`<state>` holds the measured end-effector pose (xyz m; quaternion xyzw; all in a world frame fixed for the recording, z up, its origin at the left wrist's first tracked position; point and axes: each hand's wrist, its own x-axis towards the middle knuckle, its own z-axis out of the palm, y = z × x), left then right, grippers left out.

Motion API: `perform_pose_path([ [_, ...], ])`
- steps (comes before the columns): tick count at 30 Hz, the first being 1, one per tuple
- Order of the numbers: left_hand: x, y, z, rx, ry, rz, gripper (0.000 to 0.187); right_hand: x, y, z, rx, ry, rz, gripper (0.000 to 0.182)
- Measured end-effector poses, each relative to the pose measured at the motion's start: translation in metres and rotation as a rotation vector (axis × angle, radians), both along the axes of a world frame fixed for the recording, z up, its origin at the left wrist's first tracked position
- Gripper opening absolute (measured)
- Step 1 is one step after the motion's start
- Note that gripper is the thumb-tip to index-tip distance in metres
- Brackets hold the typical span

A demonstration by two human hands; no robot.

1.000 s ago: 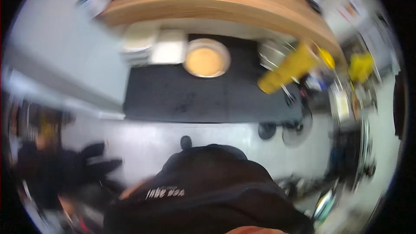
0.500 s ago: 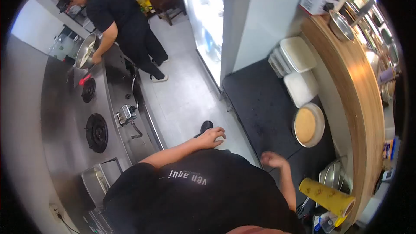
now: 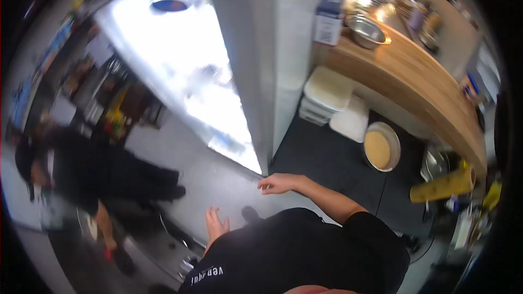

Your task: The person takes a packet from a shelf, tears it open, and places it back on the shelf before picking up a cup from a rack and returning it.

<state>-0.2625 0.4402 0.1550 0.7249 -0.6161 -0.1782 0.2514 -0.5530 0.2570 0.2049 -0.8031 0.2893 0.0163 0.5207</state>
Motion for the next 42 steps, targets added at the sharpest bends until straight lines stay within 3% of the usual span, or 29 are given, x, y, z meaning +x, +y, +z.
perform_pose_path([
  [3,-0.014,-0.045,0.009,-0.090,0.074,-0.192,0.052,-0.050,-0.012,0.050,-0.291,-0.164,-0.165,0.033],
  [5,-0.045,-0.085,0.027,-0.176,0.102,-0.293,0.051,-0.108,-0.016,0.114,-0.515,-0.193,-0.405,0.029],
  [9,-0.160,-0.155,0.119,-0.517,0.123,-0.650,0.038,-0.265,-0.026,0.219,-0.955,-0.126,-0.857,0.025],
  [11,-0.231,-0.187,0.171,-0.726,0.156,-0.753,0.025,-0.339,-0.034,0.266,-1.189,-0.018,-1.048,0.031],
  [15,-0.379,-0.240,0.260,-1.003,0.152,-0.904,0.018,-0.504,-0.073,0.305,-1.675,0.235,-1.069,0.044],
  [18,-0.494,-0.303,0.306,-1.143,0.132,-1.066,0.019,-0.597,-0.084,0.321,-1.808,0.456,-0.924,0.037],
  [22,-0.628,-0.382,0.337,-1.153,-0.019,-1.034,0.036,-0.657,-0.096,0.323,-1.588,0.687,-1.090,0.039],
  [24,-0.677,-0.404,0.346,-1.166,-0.077,-1.015,0.044,-0.691,-0.113,0.306,-1.539,0.802,-1.135,0.052],
  [27,-0.739,-0.428,0.350,-1.349,-0.149,-0.861,0.052,-0.729,-0.134,0.248,-1.422,0.720,-1.159,0.059],
  [29,-0.768,-0.441,0.336,-1.381,-0.105,-0.815,0.055,-0.718,-0.125,0.273,-1.309,0.763,-1.124,0.062],
  [30,-0.783,-0.444,0.330,-1.428,-0.056,-0.749,0.057,-0.723,-0.125,0.276,-1.373,0.703,-1.214,0.061],
  [33,-0.785,-0.452,0.328,-1.388,-0.187,-0.804,0.059,-0.737,-0.120,0.282,-1.436,0.642,-1.317,0.058],
  [35,-0.779,-0.465,0.325,-1.367,-0.121,-0.780,0.060,-0.738,-0.123,0.283,-1.368,0.586,-1.367,0.053],
  [38,-0.772,-0.482,0.320,-1.262,-0.037,-0.573,0.061,-0.739,-0.127,0.277,-1.304,0.623,-1.309,0.049],
  [42,-0.772,-0.486,0.316,-1.230,-0.076,-0.579,0.053,-0.752,-0.130,0.273,-1.380,0.612,-1.187,0.039],
])
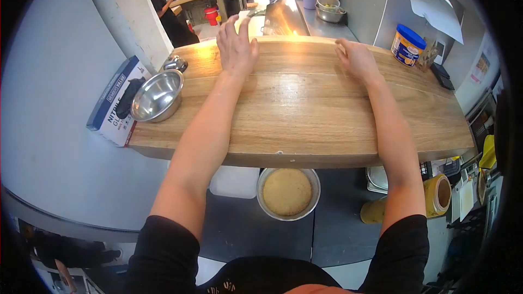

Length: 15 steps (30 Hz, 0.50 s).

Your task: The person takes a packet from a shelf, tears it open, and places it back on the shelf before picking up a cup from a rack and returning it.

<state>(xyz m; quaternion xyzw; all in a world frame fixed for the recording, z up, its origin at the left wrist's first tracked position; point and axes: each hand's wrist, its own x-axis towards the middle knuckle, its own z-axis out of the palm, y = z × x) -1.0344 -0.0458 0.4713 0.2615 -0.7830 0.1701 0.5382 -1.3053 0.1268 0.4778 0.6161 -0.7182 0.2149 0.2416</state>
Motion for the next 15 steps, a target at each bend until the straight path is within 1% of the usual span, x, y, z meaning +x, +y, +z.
perform_pose_path([
  [2,0.002,-0.003,0.001,0.024,-0.005,-0.007,0.050,-0.001,0.002,-0.001,0.002,-0.067,0.026,0.025],
  [4,0.002,-0.004,-0.004,0.068,-0.008,-0.021,0.048,0.008,0.009,0.005,0.026,-0.076,-0.007,0.024],
  [6,0.004,-0.009,-0.006,0.091,0.040,0.006,0.039,0.011,0.012,0.004,0.054,-0.091,-0.034,0.024],
  [9,0.004,-0.013,-0.008,0.163,0.040,-0.003,0.034,0.008,0.011,0.002,0.065,-0.097,-0.034,0.025],
  [10,0.003,-0.012,-0.008,0.194,0.040,0.003,0.030,0.008,0.012,0.004,0.101,-0.094,-0.047,0.026],
  [11,0.003,-0.012,-0.008,0.205,0.036,0.005,0.030,0.009,0.013,0.004,0.137,-0.091,-0.059,0.027],
  [15,0.001,-0.014,-0.012,0.165,0.012,-0.037,0.023,0.004,0.015,0.002,0.123,-0.131,-0.064,0.029],
])
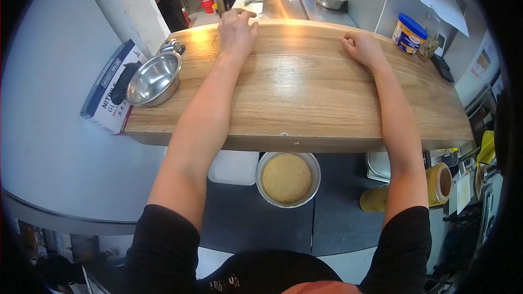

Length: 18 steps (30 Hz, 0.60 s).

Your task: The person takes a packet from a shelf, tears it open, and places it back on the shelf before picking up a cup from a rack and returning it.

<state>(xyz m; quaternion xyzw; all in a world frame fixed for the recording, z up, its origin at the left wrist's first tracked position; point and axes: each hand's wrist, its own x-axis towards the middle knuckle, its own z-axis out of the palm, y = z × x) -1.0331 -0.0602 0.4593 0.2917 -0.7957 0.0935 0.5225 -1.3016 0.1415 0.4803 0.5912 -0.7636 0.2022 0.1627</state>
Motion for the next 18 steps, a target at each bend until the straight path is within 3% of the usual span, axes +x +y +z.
perform_pose_path([
  [3,0.000,-0.001,0.005,-0.005,-0.027,-0.127,0.025,0.000,0.000,0.002,-0.036,0.000,0.005,0.033],
  [5,-0.004,0.010,0.009,0.298,0.029,-0.340,0.026,-0.007,0.000,0.000,-0.023,0.015,-0.029,0.035],
  [16,-0.011,0.016,0.004,0.273,-0.126,-0.296,0.023,-0.009,-0.004,0.002,0.014,-0.127,-0.028,0.040],
  [18,-0.012,0.020,0.006,0.317,-0.143,-0.308,0.022,-0.007,-0.002,0.004,0.121,-0.119,-0.046,0.040],
])
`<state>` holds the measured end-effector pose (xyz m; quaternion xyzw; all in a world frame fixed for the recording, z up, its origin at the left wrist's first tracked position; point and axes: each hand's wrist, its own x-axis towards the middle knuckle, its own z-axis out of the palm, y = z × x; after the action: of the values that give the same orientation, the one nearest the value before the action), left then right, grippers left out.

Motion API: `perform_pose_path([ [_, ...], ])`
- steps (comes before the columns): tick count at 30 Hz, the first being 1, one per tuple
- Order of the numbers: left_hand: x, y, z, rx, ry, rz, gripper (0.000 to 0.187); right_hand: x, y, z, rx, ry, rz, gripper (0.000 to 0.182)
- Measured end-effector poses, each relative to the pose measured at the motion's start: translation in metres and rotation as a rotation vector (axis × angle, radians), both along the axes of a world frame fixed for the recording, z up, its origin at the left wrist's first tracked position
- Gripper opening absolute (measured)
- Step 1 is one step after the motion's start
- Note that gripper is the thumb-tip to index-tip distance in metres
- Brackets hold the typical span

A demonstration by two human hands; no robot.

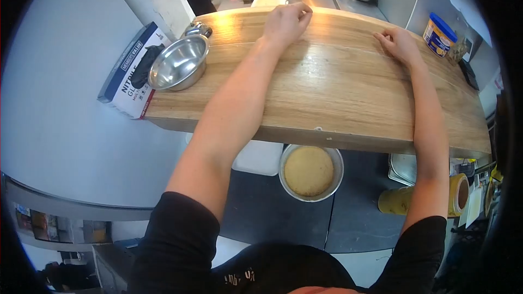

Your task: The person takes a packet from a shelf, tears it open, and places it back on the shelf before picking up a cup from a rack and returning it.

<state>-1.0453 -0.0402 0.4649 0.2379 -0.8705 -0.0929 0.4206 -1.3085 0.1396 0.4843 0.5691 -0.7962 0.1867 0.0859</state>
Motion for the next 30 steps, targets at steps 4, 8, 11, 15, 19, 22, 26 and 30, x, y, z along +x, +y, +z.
perform_pose_path([
  [4,0.000,0.000,0.000,-0.025,0.006,0.005,0.025,0.002,0.002,-0.001,0.031,-0.068,-0.017,0.041],
  [8,0.004,0.004,0.008,0.021,-0.019,-0.070,0.049,-0.007,-0.004,-0.011,-0.031,0.077,0.041,0.043],
  [11,-0.001,0.001,0.001,-0.097,0.005,-0.017,0.079,-0.011,-0.008,-0.012,-0.120,0.085,0.085,0.048],
  [15,0.000,0.009,0.003,-0.113,0.023,-0.022,0.088,0.003,0.001,-0.004,-0.076,-0.015,0.025,0.055],
  [19,-0.002,-0.008,-0.012,-0.159,0.030,-0.022,0.067,-0.009,-0.003,-0.011,-0.042,0.002,0.030,0.054],
  [22,-0.005,-0.008,-0.001,-0.174,0.022,0.033,0.042,-0.021,-0.007,-0.013,-0.220,0.212,0.118,0.049],
  [26,-0.004,-0.008,-0.005,-0.110,-0.020,0.012,0.030,0.001,0.005,-0.001,0.112,0.013,0.011,0.040],
  [30,-0.001,-0.007,-0.003,-0.074,-0.008,-0.017,0.029,0.009,0.004,0.002,0.120,-0.060,0.009,0.040],
])
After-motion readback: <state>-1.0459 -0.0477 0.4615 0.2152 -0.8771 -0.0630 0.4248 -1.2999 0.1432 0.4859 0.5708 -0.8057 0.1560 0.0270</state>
